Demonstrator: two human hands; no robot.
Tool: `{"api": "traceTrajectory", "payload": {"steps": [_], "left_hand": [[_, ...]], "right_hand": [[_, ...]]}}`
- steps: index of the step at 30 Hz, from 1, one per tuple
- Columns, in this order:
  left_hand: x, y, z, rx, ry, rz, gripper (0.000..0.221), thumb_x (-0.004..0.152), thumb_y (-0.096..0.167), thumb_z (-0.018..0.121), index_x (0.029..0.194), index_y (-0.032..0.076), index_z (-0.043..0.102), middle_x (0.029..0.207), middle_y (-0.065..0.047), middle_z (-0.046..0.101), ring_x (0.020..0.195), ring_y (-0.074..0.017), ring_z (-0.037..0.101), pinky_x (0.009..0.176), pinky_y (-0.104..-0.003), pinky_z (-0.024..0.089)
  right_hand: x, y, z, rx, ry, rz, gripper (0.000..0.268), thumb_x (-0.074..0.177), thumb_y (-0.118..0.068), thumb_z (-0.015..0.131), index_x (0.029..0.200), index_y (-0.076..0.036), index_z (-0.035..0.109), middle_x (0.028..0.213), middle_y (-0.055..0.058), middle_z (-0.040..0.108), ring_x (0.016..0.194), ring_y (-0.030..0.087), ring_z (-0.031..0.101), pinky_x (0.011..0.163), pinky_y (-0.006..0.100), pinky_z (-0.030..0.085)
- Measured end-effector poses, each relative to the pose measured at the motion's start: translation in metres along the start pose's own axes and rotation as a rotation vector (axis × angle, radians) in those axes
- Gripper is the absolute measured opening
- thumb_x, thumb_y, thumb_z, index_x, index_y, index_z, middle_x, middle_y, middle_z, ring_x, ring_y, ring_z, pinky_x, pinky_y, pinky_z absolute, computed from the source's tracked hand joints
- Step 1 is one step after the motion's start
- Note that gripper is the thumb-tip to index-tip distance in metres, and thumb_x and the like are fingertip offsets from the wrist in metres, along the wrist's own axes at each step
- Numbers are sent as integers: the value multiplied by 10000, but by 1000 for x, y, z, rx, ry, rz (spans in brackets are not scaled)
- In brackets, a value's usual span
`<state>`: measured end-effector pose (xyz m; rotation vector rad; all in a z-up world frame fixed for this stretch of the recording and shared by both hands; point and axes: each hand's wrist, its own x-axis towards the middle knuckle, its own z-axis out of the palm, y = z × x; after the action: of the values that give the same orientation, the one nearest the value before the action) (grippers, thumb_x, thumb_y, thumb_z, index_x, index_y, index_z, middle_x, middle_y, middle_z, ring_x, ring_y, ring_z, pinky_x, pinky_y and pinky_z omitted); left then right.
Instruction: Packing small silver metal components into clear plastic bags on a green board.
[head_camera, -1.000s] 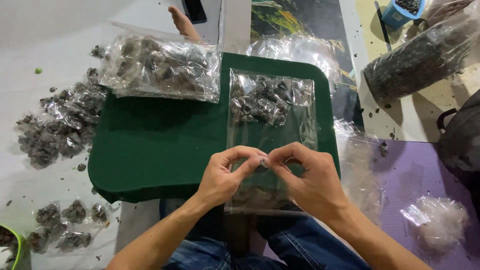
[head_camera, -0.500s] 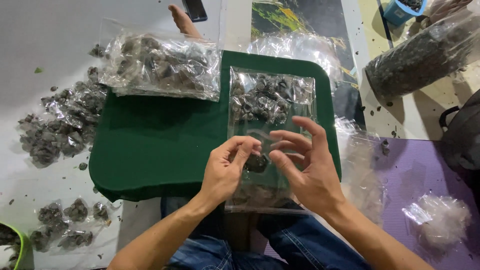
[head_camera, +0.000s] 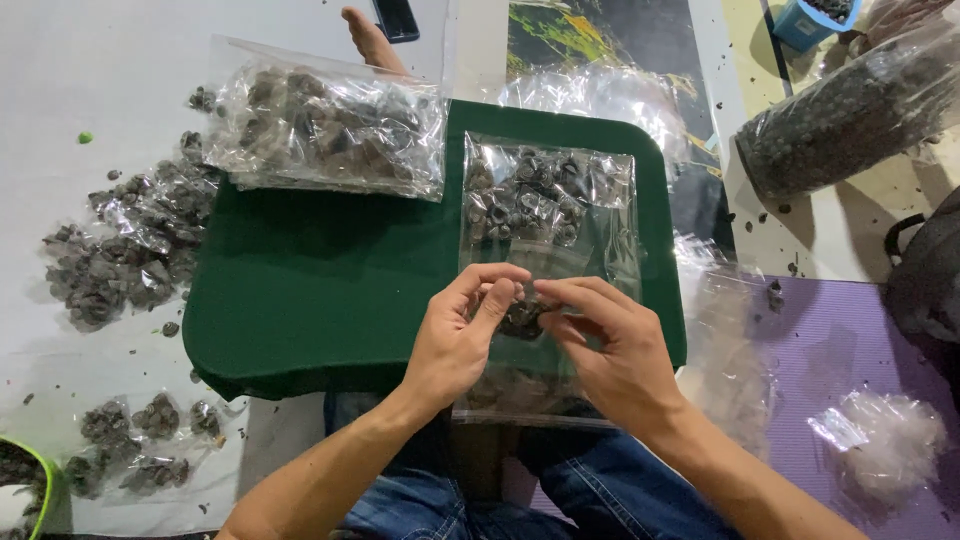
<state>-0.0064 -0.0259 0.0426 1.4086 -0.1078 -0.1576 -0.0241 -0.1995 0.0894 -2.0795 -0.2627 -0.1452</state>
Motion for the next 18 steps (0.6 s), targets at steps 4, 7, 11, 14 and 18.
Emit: {"api": "traceTrajectory", "payload": {"steps": [4,7,11,14,18], "left_hand": [[0,2,-3,29,5,-8,310,1005,374,642,1201,141,697,1071,-122,730,1111,-262,674,861,-463,583],[0,-1,-3,48,-20,-42,292,1029,377,603,1128,123,708,1065,-131,745,1132,-306,697,858,-484,574],[2,-4,-1,-106,-56,-61,286,1040,360,589,1082,88,662,1178,-173,674,1187,-417,641,845,-531,631],[1,-8,1,-53,-38,-20,281,1047,364,583,1043,96,669,1118,-151,704,1123,-338,670,856,-507,597],[-1,-12,4,-85,30,4,246,1034,335,619,984,101,673,1091,-112,727,1054,-239,666,878,-417,543]], "right_hand": [[-2,0,0,14,27,-19,366,854,68,724,1188,-72,779,1030,124,770,963,307,776,803,436,669],[-2,-3,0,-35,46,-87,380,859,76,722,1210,-62,762,1016,111,774,965,301,776,791,428,679],[-1,-5,-1,-131,39,-226,410,848,95,726,1235,-39,738,995,125,755,919,289,764,746,416,673],[-1,-5,-2,-156,28,-245,440,832,82,747,1253,-43,730,1000,120,744,915,284,758,750,414,667],[-2,-6,-3,-213,-25,-206,438,814,-15,804,1245,-52,732,1003,146,712,896,323,749,755,480,658]]}}
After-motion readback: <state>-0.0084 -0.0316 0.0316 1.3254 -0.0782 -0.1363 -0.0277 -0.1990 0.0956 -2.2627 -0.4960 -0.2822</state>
